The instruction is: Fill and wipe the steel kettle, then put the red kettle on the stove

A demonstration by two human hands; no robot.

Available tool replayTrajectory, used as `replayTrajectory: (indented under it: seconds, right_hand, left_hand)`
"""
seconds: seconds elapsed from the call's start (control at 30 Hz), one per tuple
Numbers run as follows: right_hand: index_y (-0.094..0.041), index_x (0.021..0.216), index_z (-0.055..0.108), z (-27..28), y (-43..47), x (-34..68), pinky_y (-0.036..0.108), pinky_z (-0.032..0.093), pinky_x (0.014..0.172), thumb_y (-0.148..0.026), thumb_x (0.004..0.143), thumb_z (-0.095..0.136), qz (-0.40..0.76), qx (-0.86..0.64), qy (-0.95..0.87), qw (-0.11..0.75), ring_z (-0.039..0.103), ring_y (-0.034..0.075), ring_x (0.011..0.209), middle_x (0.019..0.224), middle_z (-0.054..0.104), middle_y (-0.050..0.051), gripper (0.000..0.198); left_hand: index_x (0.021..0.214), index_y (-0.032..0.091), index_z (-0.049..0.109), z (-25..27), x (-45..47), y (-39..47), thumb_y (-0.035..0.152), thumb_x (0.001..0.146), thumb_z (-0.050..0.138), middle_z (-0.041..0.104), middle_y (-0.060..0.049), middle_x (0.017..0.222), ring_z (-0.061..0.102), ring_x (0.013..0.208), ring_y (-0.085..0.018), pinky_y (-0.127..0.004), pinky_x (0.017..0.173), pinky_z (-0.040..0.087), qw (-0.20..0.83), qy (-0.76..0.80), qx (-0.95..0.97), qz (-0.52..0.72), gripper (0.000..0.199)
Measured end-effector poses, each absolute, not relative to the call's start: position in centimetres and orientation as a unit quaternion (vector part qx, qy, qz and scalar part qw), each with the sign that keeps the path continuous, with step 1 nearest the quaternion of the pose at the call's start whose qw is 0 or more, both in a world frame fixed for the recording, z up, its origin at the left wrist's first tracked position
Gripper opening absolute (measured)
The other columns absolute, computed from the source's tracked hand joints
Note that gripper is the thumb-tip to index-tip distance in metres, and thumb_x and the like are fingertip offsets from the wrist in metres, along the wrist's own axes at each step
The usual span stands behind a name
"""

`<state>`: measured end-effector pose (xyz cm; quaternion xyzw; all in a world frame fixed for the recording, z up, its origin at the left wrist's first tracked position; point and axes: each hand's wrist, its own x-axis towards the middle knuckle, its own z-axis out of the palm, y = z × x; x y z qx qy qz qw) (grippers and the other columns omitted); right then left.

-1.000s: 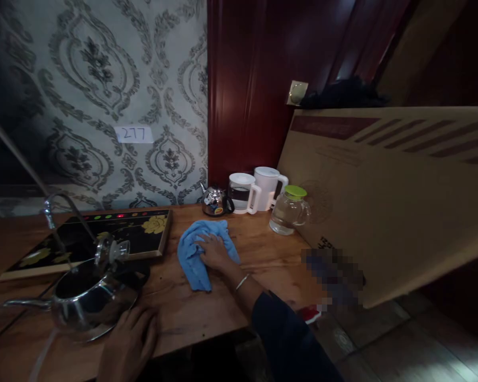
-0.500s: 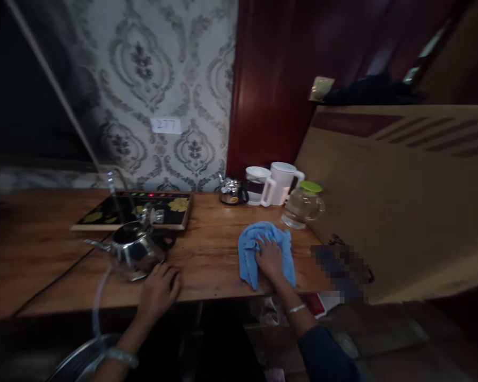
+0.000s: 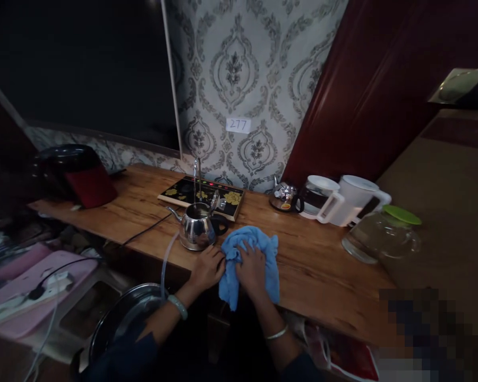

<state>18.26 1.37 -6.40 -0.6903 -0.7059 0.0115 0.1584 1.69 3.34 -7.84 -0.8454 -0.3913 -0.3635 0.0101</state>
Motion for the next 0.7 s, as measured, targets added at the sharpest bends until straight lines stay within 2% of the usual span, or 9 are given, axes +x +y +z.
replayTrajectory:
  seconds: [0.13, 0.27, 0.47, 0.53, 0.7]
  right_hand:
    - [-0.027, 0.131, 0.062, -6.1, 1.8, 16.1, 0.043, 0.029, 0.112, -0.011, 0.077, 0.047, 0.054, -0.643, -0.744, 0.172, 0.041, 0.027, 0.134, 0.149, 0.05, -0.003, 0.059]
    - [-0.028, 0.128, 0.063, -6.5, 1.2, 17.2, 0.042, 0.029, 0.113, -0.007, 0.073, 0.046, 0.07, -0.604, -0.776, 0.169, 0.042, 0.025, 0.134, 0.147, 0.052, -0.004, 0.062]
    - [-0.028, 0.123, 0.067, -6.9, -0.9, 18.1, 0.043, 0.037, 0.108, -0.004, 0.069, 0.046, 0.071, -0.581, -0.791, 0.18, 0.051, 0.026, 0.125, 0.136, 0.061, 0.001, 0.063]
    - [-0.028, 0.118, 0.069, -7.2, -1.6, 17.9, 0.044, 0.042, 0.103, -0.005, 0.069, 0.047, 0.072, -0.579, -0.783, 0.217, 0.056, 0.026, 0.119, 0.13, 0.065, 0.003, 0.059]
    - [-0.024, 0.103, 0.074, -7.5, -1.9, 18.2, 0.046, 0.05, 0.095, -0.016, 0.073, 0.05, 0.152, -0.51, -0.741, 0.409, 0.066, 0.026, 0.105, 0.108, 0.074, 0.006, 0.039]
  left_hand:
    - [0.076, 0.019, 0.06, -8.1, 0.9, 2.8, 0.01, 0.086, 0.049, 0.063, -0.007, 0.082, 0.056, 0.08, -0.02, -0.034, 0.073, 0.048, -0.013, -0.406, -0.814, -0.415, 0.018]
    - [0.077, 0.019, 0.061, -8.0, -0.2, 1.1, 0.011, 0.084, 0.051, 0.064, -0.007, 0.084, 0.057, 0.082, -0.02, -0.034, 0.074, 0.048, -0.033, -0.396, -0.811, -0.43, 0.015]
    - [0.077, 0.019, 0.063, -7.5, -0.4, -0.3, 0.014, 0.086, 0.049, 0.067, -0.006, 0.08, 0.06, 0.079, -0.019, -0.032, 0.073, 0.047, -0.151, -0.411, -0.779, -0.449, 0.017]
    - [0.073, 0.018, 0.063, -7.1, -0.2, -0.1, 0.014, 0.083, 0.051, 0.067, -0.005, 0.077, 0.061, 0.076, -0.018, -0.03, 0.071, 0.046, -0.203, -0.436, -0.762, -0.433, 0.016]
    - [0.066, 0.017, 0.062, -4.8, 0.5, -0.3, 0.013, 0.075, 0.053, 0.063, -0.002, 0.067, 0.058, 0.066, -0.015, -0.025, 0.063, 0.042, -0.314, -0.462, -0.722, -0.408, 0.014]
